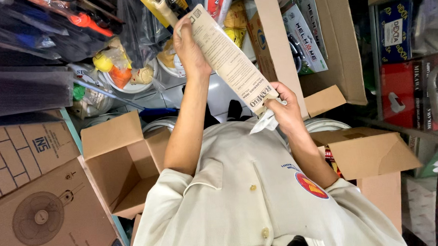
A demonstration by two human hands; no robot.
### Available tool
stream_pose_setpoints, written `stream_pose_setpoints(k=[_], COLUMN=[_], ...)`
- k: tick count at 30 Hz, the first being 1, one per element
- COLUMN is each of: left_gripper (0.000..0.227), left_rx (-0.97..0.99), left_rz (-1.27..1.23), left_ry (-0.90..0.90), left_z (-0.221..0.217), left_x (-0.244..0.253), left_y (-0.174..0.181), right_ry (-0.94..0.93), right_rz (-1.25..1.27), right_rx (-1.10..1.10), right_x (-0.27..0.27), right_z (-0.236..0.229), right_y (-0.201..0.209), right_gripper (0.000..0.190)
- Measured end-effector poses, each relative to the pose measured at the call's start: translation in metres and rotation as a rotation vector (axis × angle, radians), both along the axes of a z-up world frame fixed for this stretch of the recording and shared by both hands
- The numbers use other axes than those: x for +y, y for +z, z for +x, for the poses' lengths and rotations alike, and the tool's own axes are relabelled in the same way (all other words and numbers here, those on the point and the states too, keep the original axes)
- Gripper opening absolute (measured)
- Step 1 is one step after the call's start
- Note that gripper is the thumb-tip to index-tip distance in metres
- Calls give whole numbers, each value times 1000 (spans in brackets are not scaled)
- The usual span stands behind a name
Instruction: The person wipes a packaged soldering iron and a multimeter package with a cloth before placing the items into a cardboard box.
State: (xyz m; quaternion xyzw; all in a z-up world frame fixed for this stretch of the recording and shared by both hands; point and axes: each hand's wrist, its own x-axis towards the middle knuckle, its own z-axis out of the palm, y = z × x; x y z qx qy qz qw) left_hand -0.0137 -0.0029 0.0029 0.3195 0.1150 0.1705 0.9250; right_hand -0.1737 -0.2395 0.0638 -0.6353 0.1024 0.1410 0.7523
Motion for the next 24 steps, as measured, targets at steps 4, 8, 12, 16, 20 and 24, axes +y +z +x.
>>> stream_pose_setpoints(k=[4,8,12,16,20,24], left_gripper=[26,29,35,44,44,42], left_rx=[-6,-16,-11,8,8,-64], left_rz=[11,2,3,-228,-196,-8], left_ry=[-5,-9,-16,-135,-249,-264], left_z=[-5,-9,-16,-32,-46,-51], left_x=[-1,-1,6,8,7,6], left_y=[8,16,25,32,33,19], right_ry=[19,18,-15,-103,-122,-118], right_rz=[-21,5,94,353,341,421], right_rx=[-12,-18,-101,-96,-162,-209], right_x=[-1,-1,-7,-28,-47,-49], right_z=[-1,1,12,25,36,37], right_y=[-3,-1,12,26,31,41], right_gripper=[32,34,45,49,36,39])
